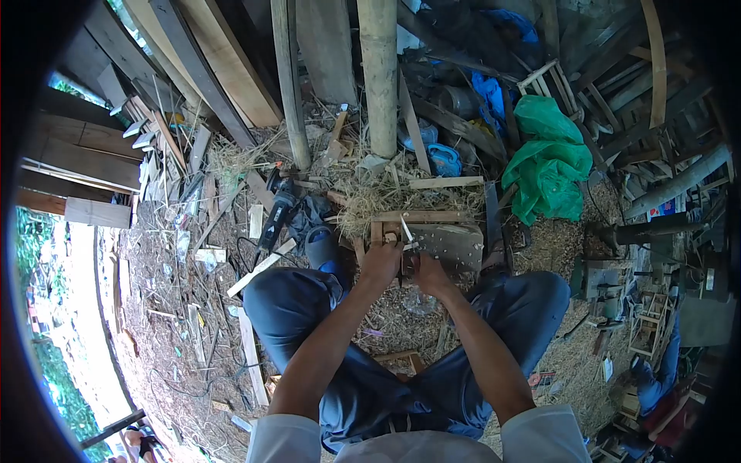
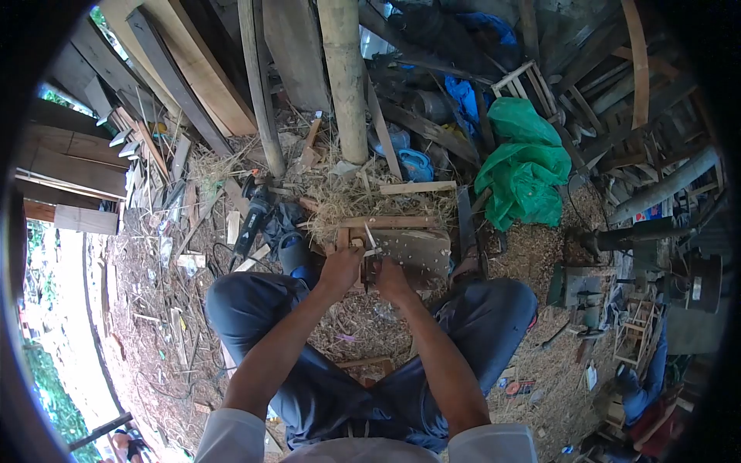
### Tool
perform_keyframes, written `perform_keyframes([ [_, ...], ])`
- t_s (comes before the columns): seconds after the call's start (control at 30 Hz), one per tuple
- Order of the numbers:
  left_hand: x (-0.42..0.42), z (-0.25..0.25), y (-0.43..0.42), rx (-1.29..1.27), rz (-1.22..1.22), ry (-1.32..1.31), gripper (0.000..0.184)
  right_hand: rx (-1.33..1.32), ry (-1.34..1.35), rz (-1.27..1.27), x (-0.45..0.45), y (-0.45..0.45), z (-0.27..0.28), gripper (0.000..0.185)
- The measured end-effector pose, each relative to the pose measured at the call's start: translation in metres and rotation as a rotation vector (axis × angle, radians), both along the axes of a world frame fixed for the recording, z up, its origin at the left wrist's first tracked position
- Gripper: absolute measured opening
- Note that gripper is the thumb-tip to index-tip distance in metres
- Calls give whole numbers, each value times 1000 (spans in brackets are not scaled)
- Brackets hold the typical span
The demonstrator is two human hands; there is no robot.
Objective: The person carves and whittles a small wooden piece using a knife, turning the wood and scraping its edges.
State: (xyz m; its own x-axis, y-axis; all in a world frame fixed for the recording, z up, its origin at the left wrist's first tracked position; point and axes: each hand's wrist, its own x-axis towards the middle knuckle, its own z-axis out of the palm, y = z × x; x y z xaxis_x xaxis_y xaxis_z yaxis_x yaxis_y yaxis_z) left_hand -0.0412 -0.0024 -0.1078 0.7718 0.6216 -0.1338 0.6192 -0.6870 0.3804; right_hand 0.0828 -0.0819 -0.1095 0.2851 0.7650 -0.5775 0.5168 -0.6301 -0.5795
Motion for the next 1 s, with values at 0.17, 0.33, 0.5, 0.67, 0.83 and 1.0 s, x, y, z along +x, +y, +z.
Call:
perform_keyframes([
  [0.17,4,1,4,16,-9,58,17,213,-56,62,8,-9,-16,30],
  [0.33,-4,6,0,-18,59,24,17,-78,738,-280,14,-15,-3,31],
  [0.5,0,-8,-2,-381,325,-118,25,208,881,-477,36,-14,28,31],
  [0.67,12,-49,12,-765,396,-563,30,349,347,-349,28,-16,66,36],
  [0.83,19,19,-9,-1253,583,-971,25,671,193,-282,20,-18,46,37],
  [1.0,19,34,-9,-1153,619,-855,28,655,119,-259,23,-23,48,35],
])
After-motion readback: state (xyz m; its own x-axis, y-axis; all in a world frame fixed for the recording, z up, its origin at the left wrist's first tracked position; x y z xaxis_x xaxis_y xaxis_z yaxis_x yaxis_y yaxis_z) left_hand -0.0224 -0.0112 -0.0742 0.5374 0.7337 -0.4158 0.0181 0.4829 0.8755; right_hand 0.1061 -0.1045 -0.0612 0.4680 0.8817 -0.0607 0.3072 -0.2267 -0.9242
